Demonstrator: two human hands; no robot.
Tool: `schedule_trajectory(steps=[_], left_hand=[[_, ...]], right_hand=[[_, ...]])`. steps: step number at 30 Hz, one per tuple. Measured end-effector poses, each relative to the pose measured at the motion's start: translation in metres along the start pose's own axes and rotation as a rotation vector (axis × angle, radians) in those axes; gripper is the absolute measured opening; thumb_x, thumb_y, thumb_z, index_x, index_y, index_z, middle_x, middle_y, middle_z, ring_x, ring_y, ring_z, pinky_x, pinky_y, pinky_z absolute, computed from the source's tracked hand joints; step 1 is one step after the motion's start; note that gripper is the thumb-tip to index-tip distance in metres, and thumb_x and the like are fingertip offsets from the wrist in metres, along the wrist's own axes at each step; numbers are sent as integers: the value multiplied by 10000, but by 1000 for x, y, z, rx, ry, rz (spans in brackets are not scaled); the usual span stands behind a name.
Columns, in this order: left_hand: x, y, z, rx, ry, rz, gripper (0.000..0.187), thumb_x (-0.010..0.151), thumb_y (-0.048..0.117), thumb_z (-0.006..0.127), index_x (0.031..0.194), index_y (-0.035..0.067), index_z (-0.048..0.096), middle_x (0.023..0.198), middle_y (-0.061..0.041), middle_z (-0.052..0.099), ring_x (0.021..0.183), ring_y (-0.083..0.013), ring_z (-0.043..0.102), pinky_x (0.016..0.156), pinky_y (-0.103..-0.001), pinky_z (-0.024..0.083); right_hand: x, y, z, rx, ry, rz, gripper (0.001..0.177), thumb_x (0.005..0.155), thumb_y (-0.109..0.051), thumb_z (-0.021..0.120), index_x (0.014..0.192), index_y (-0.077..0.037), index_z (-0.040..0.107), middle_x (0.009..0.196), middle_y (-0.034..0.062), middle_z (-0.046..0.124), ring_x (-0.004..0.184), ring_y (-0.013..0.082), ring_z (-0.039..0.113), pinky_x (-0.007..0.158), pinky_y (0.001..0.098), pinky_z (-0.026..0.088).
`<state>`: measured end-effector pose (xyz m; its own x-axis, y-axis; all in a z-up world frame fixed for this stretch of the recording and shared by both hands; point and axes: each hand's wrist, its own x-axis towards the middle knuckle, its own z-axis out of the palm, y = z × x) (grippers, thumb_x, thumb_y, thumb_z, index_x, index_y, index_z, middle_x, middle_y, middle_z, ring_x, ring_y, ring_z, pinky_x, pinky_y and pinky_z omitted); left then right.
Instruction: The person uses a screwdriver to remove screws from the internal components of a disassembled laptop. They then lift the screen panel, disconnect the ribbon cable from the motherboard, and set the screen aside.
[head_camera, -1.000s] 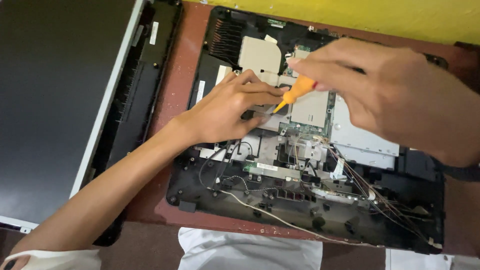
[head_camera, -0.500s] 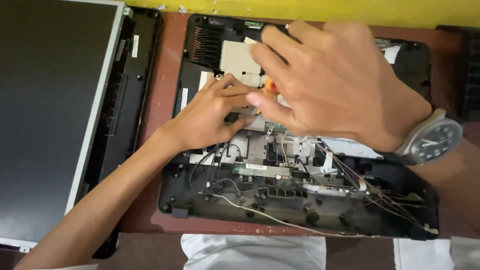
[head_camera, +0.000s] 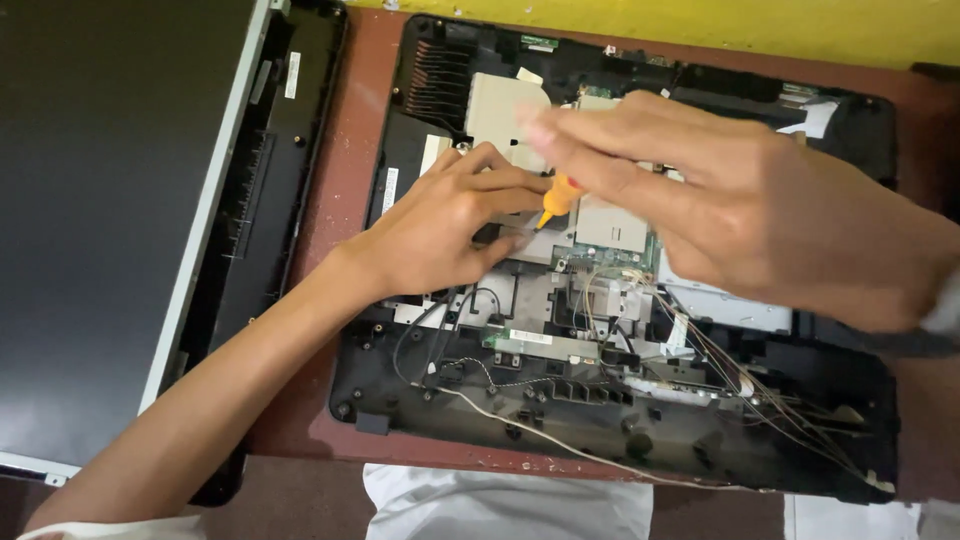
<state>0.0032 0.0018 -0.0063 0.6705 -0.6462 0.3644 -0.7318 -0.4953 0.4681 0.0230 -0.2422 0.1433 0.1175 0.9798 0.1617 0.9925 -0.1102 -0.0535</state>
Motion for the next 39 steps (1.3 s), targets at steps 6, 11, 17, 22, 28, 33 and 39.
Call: schedule_trajectory(steps=[6, 11, 17, 22, 28, 33, 39], left_hand=[[1, 3, -2, -16, -12, -16, 490, 883, 148, 776, 1356, 81, 665, 1431, -24, 652, 1072, -272, 523, 854, -471, 418], [0, 5, -2, -34, 15, 10, 452, 906, 122, 787, 1344, 94, 678, 1360, -19, 674, 1000, -260, 515, 833, -453, 440], [1, 4, -4, -22, 12, 15, 373, 901, 136, 779, 1254, 50, 696, 1232, -47, 708, 1008, -274, 510, 827, -465, 423], [0, 5, -4, -14, 11, -8, 398, 917, 148, 764, 1298, 57, 694, 1340, -56, 693, 1044, -276, 523, 814, -472, 423], [0, 2, -2, -1, 26, 13, 359, 913, 148, 769, 1250, 46, 701, 1296, -53, 709, 1018, -282, 519, 816, -468, 432], [0, 2, -1, -4, 8, 2, 407, 886, 135, 781, 1279, 77, 693, 1339, -26, 691, 1037, -272, 514, 816, -462, 420], [2, 5, -2, -29, 28, -13, 406, 907, 154, 774, 1303, 96, 706, 1389, -24, 681, 1059, -250, 545, 878, -465, 441]], right_hand=[[-4, 11, 0, -56, -25, 29, 540, 856, 217, 512, 1367, 54, 581, 1209, 160, 659, 951, 284, 655, 707, 392, 508], [-17, 25, 28, -637, -15, 158, 877, 1319, -749, 711, 674, -203, 473, 586, -57, 443, 545, 144, 442, 553, 295, 313], [4, 19, 26, -1033, -46, 215, 678, 1295, -840, 315, 1121, -239, 576, 884, -126, 575, 695, 14, 566, 561, 189, 360], [13, 5, 9, -949, -155, 50, 651, 1135, -410, 424, 1579, 64, 456, 1133, 10, 549, 1052, 125, 491, 742, 189, 493], [1, 13, 8, -50, 173, -39, 284, 1059, 65, 696, 1328, 120, 623, 1293, 282, 635, 1012, 371, 664, 843, 441, 592], [-2, 18, 1, -139, 8, -74, 628, 843, 292, 517, 1441, 105, 554, 1358, 225, 614, 943, 349, 547, 610, 416, 452], [-10, 32, 32, -586, 16, 73, 959, 1263, -914, 672, 684, -205, 387, 585, -88, 356, 509, 108, 358, 546, 282, 247]])
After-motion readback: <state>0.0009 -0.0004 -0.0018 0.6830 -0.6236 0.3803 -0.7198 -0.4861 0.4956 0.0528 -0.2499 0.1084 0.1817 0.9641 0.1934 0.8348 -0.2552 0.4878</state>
